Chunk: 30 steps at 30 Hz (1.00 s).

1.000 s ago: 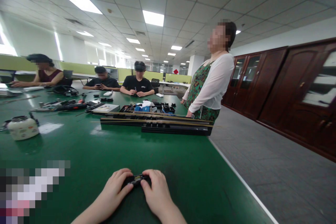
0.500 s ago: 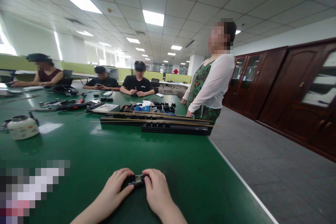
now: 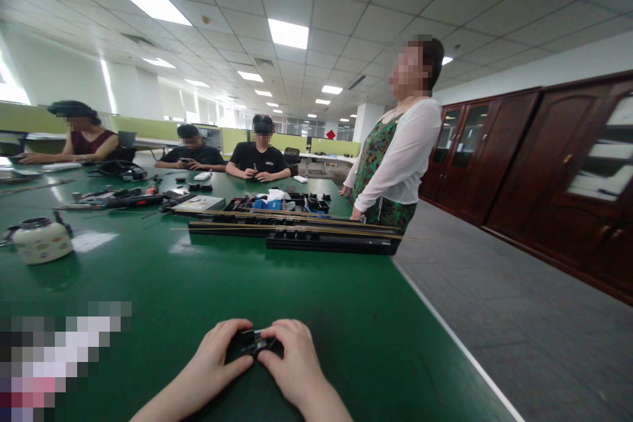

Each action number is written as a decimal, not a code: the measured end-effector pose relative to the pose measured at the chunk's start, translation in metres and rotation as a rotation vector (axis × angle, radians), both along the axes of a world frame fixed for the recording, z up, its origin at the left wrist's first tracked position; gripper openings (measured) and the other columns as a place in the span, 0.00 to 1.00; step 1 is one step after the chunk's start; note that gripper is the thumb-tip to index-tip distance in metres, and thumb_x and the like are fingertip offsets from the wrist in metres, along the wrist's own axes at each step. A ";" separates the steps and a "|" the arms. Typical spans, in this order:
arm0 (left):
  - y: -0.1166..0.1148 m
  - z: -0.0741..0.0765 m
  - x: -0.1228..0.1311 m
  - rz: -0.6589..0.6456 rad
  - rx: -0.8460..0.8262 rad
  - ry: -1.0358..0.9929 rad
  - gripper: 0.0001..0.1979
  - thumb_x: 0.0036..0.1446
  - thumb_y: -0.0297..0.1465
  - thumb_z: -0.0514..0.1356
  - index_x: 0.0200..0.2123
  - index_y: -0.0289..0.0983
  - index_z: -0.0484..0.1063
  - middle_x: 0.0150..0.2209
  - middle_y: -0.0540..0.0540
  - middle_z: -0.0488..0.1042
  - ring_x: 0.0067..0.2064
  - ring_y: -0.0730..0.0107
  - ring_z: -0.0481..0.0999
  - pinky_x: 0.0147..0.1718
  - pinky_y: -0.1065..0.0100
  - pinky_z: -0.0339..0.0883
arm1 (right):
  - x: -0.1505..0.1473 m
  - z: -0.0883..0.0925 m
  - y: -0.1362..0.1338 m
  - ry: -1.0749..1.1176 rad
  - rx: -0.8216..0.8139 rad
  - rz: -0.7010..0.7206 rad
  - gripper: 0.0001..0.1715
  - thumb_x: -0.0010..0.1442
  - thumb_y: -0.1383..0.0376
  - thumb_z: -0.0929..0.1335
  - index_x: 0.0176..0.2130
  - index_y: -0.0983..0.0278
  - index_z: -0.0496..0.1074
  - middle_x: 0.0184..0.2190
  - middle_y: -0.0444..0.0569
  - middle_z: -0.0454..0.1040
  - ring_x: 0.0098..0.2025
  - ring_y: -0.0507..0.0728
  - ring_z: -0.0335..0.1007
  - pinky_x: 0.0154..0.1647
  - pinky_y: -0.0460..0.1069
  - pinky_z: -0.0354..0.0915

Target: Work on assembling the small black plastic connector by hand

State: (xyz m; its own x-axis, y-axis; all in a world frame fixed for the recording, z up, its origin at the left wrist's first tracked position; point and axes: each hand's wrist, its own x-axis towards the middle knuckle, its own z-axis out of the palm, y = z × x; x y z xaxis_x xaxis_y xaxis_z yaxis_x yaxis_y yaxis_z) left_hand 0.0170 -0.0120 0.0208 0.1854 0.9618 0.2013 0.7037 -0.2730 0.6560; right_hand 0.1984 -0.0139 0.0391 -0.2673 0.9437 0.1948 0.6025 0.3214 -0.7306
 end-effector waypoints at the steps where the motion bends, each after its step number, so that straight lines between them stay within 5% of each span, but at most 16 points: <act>1: 0.000 0.001 0.000 -0.013 0.006 0.003 0.16 0.42 0.29 0.59 0.39 0.40 0.69 0.41 0.46 0.73 0.46 0.58 0.69 0.47 0.58 0.60 | 0.000 0.000 0.000 0.002 0.003 0.001 0.14 0.47 0.65 0.69 0.37 0.55 0.74 0.42 0.46 0.74 0.49 0.59 0.64 0.53 0.53 0.54; 19: 0.001 0.004 0.000 -0.060 0.013 0.011 0.15 0.46 0.31 0.59 0.41 0.40 0.69 0.40 0.45 0.73 0.44 0.59 0.70 0.45 0.59 0.61 | 0.001 0.001 -0.001 0.027 0.020 0.021 0.13 0.48 0.66 0.68 0.36 0.56 0.74 0.41 0.46 0.74 0.48 0.59 0.65 0.52 0.54 0.55; 30: 0.000 0.008 0.002 -0.039 -0.006 -0.011 0.15 0.47 0.32 0.58 0.41 0.40 0.69 0.41 0.45 0.73 0.45 0.59 0.69 0.46 0.58 0.60 | 0.004 -0.004 0.006 0.260 -0.046 -0.089 0.12 0.50 0.64 0.67 0.38 0.60 0.72 0.40 0.47 0.75 0.45 0.58 0.68 0.50 0.52 0.60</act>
State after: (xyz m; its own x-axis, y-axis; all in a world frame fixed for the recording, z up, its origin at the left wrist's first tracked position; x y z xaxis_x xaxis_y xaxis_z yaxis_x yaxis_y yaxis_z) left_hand 0.0185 -0.0122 0.0290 0.2204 0.9551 0.1979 0.6851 -0.2960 0.6656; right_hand 0.2021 -0.0080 0.0351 -0.1298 0.9706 0.2025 0.4167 0.2387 -0.8771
